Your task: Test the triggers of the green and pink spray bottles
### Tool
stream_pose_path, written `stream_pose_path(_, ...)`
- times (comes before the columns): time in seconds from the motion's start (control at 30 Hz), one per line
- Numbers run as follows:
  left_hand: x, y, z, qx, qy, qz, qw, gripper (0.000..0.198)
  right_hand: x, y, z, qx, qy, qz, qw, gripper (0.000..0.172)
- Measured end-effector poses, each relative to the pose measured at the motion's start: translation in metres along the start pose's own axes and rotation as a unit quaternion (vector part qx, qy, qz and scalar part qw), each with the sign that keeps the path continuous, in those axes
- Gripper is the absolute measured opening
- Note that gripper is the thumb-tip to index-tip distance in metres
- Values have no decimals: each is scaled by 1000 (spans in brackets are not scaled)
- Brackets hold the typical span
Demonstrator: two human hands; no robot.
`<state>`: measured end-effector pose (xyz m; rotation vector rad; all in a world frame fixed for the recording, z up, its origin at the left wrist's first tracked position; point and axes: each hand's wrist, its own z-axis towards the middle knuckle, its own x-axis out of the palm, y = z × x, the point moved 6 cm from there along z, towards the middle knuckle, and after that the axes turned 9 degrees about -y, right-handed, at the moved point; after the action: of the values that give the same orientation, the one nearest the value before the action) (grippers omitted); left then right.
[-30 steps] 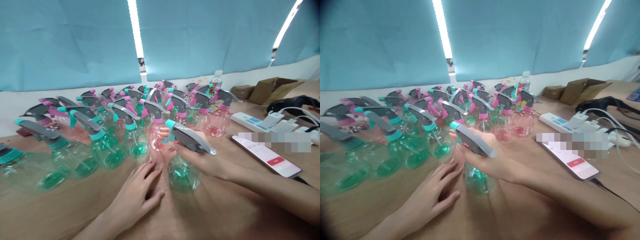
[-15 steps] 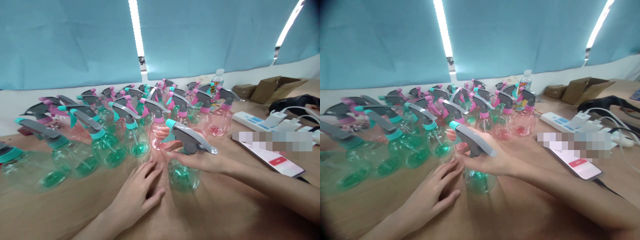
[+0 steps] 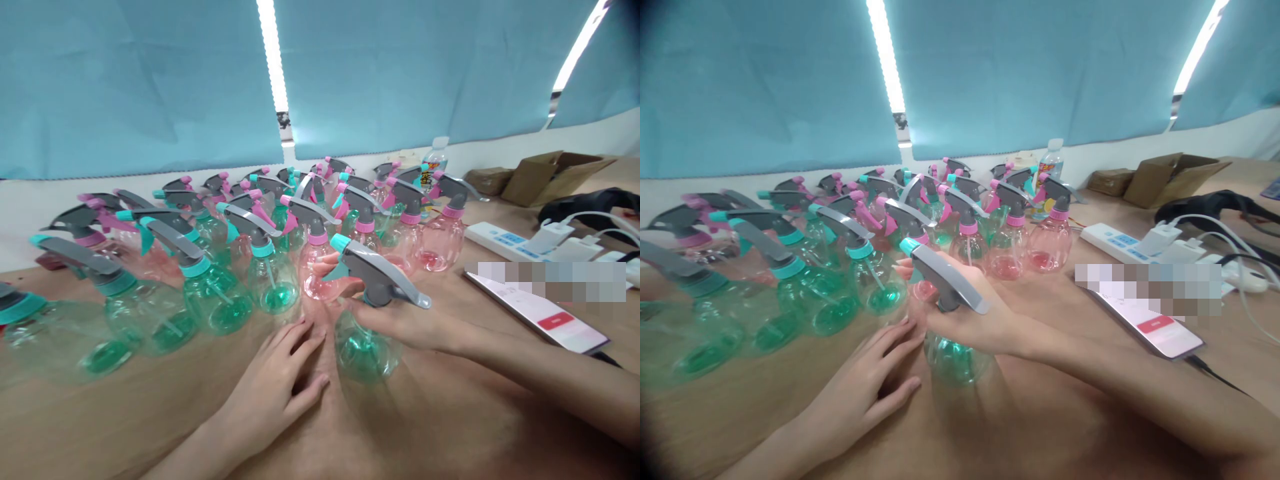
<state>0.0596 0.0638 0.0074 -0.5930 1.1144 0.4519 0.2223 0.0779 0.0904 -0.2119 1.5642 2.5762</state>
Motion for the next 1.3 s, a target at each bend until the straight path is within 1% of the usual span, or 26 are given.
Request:
stream_pose_path(0.17,0,0,0,1,1,-1,1000,45,-1,0,0,-7,-7,-8,1000,37)
stream_pose_path(0.47,1,0,-1,-3,11,0,1000,45,-1,1,0,-2,0,-16,1000,37)
stream_pose_path(0.67,2,0,-1,0,9,3,1000,45,-2,2,0,5,-3,-14,1000,32)
stream_pose_path(0.87,0,0,0,-4,9,2,1000,45,-2,3,-1,-14,0,-6,1000,29)
stream_pose_path(1.07,-1,0,1,-7,4,-6,1000,45,-1,7,-2,-12,7,7,1000,24)
stream_pose_path(1.3,0,-1,1,-5,10,-2,1000,46,1,18,1,-13,42,32,999,11)
